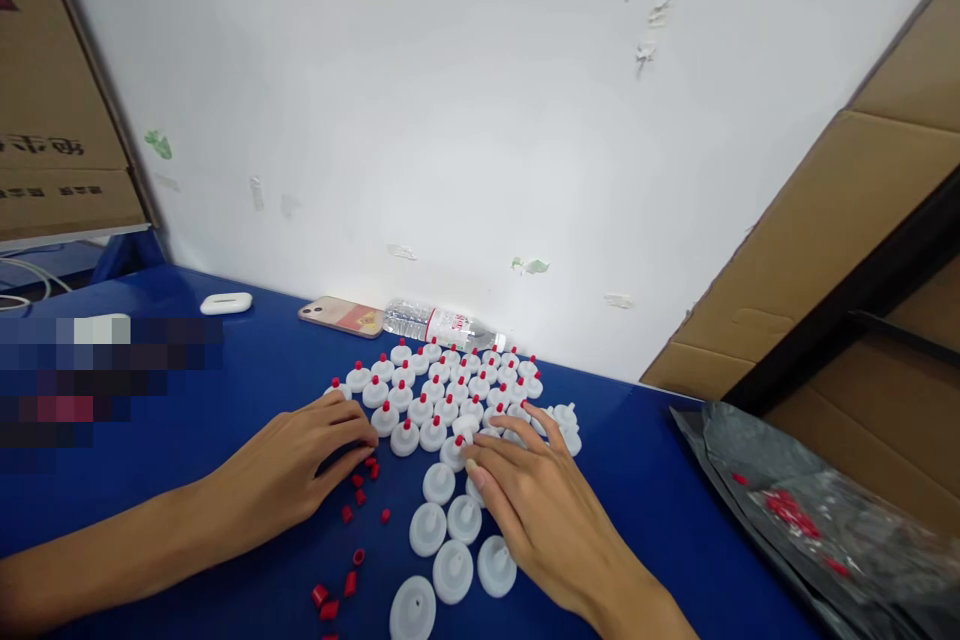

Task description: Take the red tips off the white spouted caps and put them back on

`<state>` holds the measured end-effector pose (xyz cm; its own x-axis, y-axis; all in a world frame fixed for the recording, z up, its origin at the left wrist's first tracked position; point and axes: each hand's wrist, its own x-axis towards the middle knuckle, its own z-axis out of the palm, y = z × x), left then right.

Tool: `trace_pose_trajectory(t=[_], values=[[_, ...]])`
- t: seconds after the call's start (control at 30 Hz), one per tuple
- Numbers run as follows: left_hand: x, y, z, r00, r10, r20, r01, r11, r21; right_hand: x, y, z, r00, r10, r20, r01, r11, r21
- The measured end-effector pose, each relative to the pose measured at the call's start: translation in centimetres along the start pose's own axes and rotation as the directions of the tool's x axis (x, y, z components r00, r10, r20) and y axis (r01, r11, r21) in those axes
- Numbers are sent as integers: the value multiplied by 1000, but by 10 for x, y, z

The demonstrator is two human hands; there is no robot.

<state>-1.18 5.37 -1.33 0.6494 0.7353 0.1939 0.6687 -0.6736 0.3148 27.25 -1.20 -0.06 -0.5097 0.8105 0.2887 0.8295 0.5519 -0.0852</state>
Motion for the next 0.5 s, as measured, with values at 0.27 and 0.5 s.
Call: trace_pose_trajectory(t=[0.27, 0.5], values=[[-3, 2, 1, 1000, 6, 7, -6, 1000, -13, 3, -1, 0, 1000, 10, 10, -11, 999, 41], [0, 2, 0, 1000, 9, 7, -9, 1000, -18, 2, -2, 2, 999, 16, -36, -15, 999, 29]])
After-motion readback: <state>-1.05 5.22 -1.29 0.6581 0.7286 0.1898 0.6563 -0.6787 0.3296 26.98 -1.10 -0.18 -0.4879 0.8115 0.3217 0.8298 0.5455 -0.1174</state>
